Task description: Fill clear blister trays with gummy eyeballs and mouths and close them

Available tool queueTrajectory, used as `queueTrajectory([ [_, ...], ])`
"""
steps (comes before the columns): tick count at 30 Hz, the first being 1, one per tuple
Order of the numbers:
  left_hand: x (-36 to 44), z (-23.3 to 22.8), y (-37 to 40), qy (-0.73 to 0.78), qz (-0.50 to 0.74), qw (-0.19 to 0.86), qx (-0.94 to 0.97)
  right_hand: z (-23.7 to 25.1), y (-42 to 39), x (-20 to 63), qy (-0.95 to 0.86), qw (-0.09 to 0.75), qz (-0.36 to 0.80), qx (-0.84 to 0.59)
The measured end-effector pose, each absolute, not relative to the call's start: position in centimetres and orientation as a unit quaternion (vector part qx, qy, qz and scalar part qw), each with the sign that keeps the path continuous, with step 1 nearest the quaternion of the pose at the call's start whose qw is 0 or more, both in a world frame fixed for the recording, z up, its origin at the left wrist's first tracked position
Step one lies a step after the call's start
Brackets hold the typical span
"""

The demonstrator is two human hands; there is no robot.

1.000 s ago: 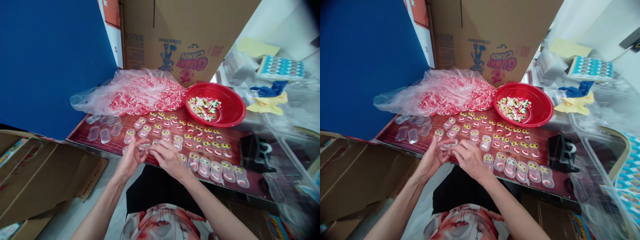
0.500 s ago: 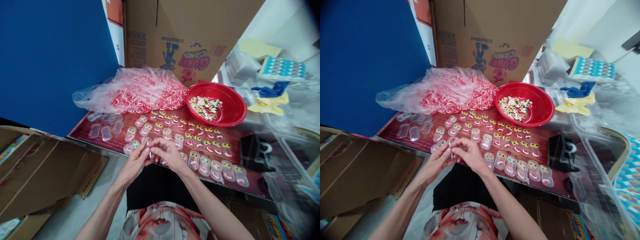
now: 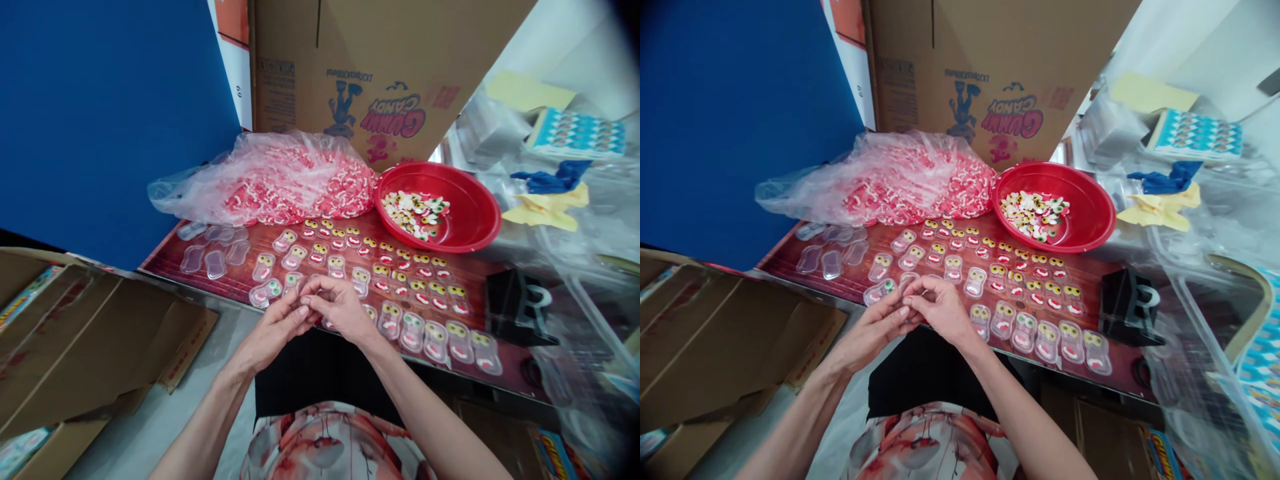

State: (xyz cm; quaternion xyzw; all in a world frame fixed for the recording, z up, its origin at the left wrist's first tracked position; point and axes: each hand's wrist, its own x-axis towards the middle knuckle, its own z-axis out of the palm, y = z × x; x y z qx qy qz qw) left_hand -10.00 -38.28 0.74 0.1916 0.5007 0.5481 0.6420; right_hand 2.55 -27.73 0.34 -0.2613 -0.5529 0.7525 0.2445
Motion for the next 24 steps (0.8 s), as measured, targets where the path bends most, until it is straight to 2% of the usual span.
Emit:
queueTrajectory([
  [11, -10.57, 1.47, -37.85, 0.541, 0.547, 0.594, 0.235, -0.02, -28.38, 2.11, -0.562, 0.229, 0.735, -0.301],
  [24, -10.96, 1.17, -37.98, 0.578, 0.503, 0.604, 0.219, 0.47, -27.83, 2.38, -0.565, 0.2, 0.742, -0.3],
])
